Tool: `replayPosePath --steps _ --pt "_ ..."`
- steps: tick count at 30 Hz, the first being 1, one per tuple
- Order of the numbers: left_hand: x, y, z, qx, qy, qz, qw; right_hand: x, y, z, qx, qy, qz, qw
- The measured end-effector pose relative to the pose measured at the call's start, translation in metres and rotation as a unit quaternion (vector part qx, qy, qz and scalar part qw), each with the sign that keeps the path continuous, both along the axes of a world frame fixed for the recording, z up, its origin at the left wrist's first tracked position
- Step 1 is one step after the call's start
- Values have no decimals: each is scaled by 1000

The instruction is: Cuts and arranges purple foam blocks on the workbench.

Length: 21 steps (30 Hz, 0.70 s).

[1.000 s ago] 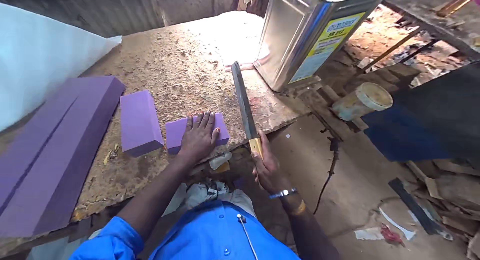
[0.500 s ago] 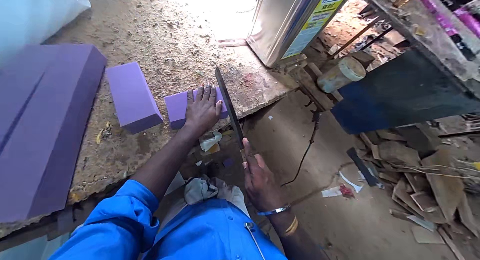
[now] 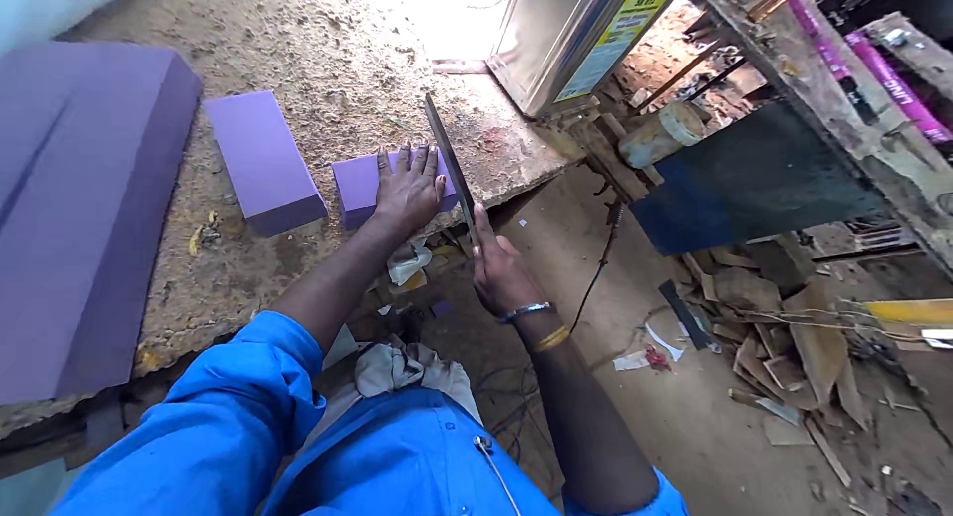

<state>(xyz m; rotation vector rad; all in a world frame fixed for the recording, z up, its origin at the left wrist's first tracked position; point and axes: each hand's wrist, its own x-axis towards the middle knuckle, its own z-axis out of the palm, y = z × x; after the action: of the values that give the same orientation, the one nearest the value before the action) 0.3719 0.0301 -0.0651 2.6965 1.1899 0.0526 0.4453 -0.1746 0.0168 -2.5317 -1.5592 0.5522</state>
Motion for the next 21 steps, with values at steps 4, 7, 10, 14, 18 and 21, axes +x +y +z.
replayPosePath --steps 4,7,10,14,18,21 --pt "2 0 -1 -8 6 14 1000 -6 -37 0 -15 -24 21 999" --pt "5 3 0 -18 -1 18 1000 -11 -69 0 -12 -38 15 999" --pt "4 4 -1 -22 -2 6 1000 -8 -34 3 -40 -27 4 999" --pt "2 3 0 -17 -8 3 1000 0 2 -3 -24 -22 15 999" --pt "4 3 0 -19 -9 13 1000 -10 -64 -3 -26 -42 15 999" --pt "3 4 -2 -16 -14 6 1000 -13 -58 -2 -50 -38 2 998"
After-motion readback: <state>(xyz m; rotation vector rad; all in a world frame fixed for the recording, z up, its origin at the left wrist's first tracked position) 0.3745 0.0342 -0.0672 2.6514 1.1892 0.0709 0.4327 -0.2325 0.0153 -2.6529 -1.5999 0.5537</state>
